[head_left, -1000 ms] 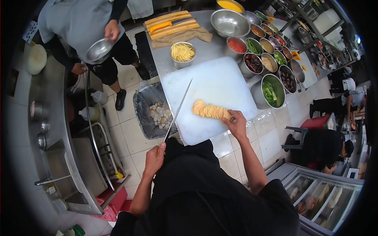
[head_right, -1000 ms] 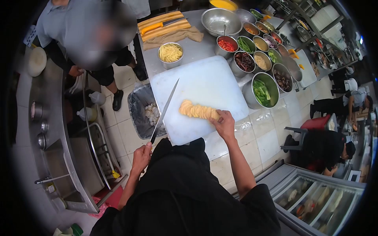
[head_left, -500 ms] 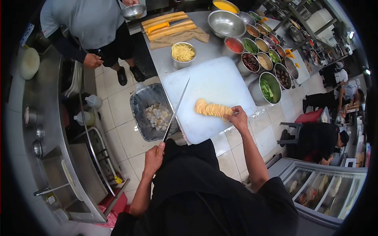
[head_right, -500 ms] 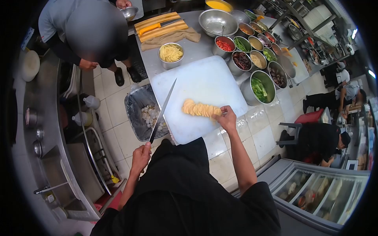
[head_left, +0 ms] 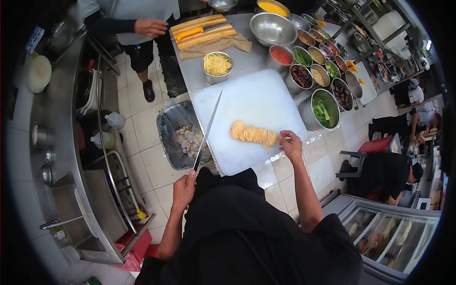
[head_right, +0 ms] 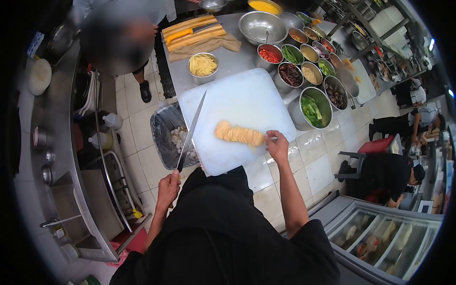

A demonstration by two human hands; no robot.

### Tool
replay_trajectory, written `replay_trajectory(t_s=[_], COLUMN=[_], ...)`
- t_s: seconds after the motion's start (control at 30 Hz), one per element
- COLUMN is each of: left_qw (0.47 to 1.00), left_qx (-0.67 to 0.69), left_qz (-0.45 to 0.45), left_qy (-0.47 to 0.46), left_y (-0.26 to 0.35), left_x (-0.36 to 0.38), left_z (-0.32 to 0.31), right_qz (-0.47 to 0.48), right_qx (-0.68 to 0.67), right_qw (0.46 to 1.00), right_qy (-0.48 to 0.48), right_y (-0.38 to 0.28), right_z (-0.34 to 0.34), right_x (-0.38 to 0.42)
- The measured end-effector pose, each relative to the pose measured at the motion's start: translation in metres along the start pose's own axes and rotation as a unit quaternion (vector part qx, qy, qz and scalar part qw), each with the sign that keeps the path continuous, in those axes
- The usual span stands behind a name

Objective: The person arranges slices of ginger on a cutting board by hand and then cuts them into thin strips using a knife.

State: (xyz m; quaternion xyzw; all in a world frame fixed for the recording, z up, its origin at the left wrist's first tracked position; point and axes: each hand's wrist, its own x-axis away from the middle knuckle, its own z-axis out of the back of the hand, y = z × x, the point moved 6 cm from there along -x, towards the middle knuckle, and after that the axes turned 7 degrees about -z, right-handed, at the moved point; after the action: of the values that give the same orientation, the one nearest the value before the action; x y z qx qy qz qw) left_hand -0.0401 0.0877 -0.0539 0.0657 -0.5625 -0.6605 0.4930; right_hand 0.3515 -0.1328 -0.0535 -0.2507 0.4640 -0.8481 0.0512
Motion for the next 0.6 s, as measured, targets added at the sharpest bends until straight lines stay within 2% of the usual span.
replay_trajectory(t_s=[0.07, 0.13, 0.27, 0.33, 0.37, 0.43, 0.47, 0.5, 0.57, 0.6], left_qw=[1.000, 1.000, 1.000, 0.999, 0.998, 0.997, 0.998, 0.998, 0.994, 0.991], left_qx=[-0.003, -0.006, -0.026, -0.052, -0.056, -0.031, -0.032, -0.037, -0.111, -0.126], left_qz=[-0.001, 0.000, -0.003, -0.003, 0.003, -0.060, -0.043, -0.039, -0.013, -0.037], left_qy=[0.003, 0.007, 0.013, 0.009, 0.018, 0.028, 0.015, 0.018, -0.009, -0.003], left_y=[0.003, 0.006, 0.020, 0.025, 0.023, 0.030, 0.035, 0.046, 0.068, 0.074], left_x=[0.000, 0.001, 0.005, 0.008, 0.008, 0.008, 0.009, 0.009, 0.005, 0.000], left_z=[-0.003, -0.006, -0.013, -0.018, -0.021, -0.031, -0.037, -0.040, -0.049, -0.054], right_qz=[0.000, 0.098, 0.094, 0.172, 0.172, 0.380, 0.393, 0.391, 0.464, 0.463], right_qx=[0.007, 0.080, 0.110, 0.167, 0.162, 0.134, 0.136, 0.131, 0.155, 0.149], right_qw=[1.000, 0.992, 0.989, 0.969, 0.970, 0.914, 0.909, 0.911, 0.863, 0.864], right_qy=[-0.006, 0.025, 0.015, 0.068, 0.058, 0.057, -0.015, -0.020, -0.123, -0.129], right_y=[0.004, -0.005, -0.029, -0.050, -0.053, -0.082, -0.093, -0.098, -0.109, -0.110], right_z=[0.001, -0.002, -0.004, -0.003, -0.009, -0.029, -0.045, -0.056, -0.088, -0.095], right_x=[0.000, 0.004, 0.013, 0.022, 0.022, 0.039, 0.043, 0.041, 0.044, 0.041])
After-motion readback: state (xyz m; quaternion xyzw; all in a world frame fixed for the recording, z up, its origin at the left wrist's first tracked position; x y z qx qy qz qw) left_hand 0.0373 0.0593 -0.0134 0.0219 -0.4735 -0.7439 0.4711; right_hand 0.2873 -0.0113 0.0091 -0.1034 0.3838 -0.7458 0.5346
